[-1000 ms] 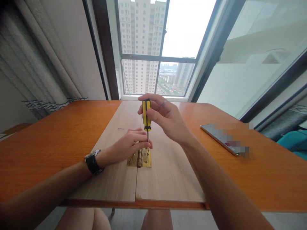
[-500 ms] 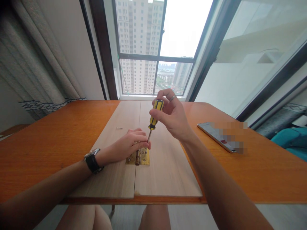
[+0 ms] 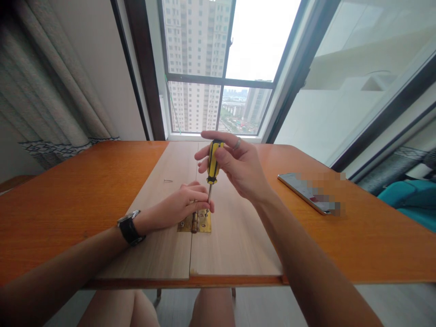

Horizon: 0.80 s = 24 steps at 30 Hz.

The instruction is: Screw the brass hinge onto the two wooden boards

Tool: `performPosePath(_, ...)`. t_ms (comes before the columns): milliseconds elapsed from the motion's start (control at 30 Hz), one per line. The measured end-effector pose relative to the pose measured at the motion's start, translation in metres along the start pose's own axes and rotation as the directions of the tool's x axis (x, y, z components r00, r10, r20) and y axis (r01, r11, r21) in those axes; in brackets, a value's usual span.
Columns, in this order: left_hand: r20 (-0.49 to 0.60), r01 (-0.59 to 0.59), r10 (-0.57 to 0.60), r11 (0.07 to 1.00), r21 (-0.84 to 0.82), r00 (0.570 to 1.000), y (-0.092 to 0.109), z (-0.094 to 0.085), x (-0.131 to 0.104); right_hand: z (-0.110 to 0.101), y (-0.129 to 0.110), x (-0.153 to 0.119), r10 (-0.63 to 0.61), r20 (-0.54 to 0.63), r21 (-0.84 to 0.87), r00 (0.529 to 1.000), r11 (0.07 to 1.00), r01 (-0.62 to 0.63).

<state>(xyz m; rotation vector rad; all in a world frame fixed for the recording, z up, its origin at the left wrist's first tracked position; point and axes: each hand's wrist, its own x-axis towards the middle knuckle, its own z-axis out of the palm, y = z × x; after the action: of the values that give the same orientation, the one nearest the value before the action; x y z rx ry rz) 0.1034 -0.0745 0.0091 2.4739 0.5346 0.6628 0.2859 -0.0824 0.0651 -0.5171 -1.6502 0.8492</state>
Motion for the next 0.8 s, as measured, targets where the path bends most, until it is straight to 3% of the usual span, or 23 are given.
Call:
performPosePath(167, 0.013, -0.005, 0.005, 1.000, 0.005, 1.000, -0.001, 0.000, 0.000, 0.006, 0.001, 0.000, -0.018, -0.015, -0.013, 1.000, 1.000, 0.018)
performPosePath(267, 0.013, 0.009, -0.009, 1.000, 0.021, 1.000, -0.002, 0.000, 0.001, -0.003, -0.002, -0.001, 0.023, 0.030, 0.017, 0.999, 1.000, -0.023)
performPosePath(467, 0.018, 0.029, -0.030, 0.999, 0.021, 0.999, -0.003, 0.000, 0.000, -0.021, 0.001, 0.000, 0.053, -0.001, -0.012, 0.999, 0.999, -0.053)
performPosePath(667, 0.011, 0.074, -0.074, 0.996, 0.047, 0.997, 0.000, 0.001, -0.001, -0.013, 0.012, 0.002, 0.055, -0.128, 0.030, 0.990, 0.998, -0.052)
performPosePath(800, 0.022, 0.112, -0.113, 0.993, 0.037, 0.993, 0.002, 0.000, -0.002, -0.009, 0.012, 0.001, 0.029, -0.067, -0.038, 0.997, 0.999, -0.032)
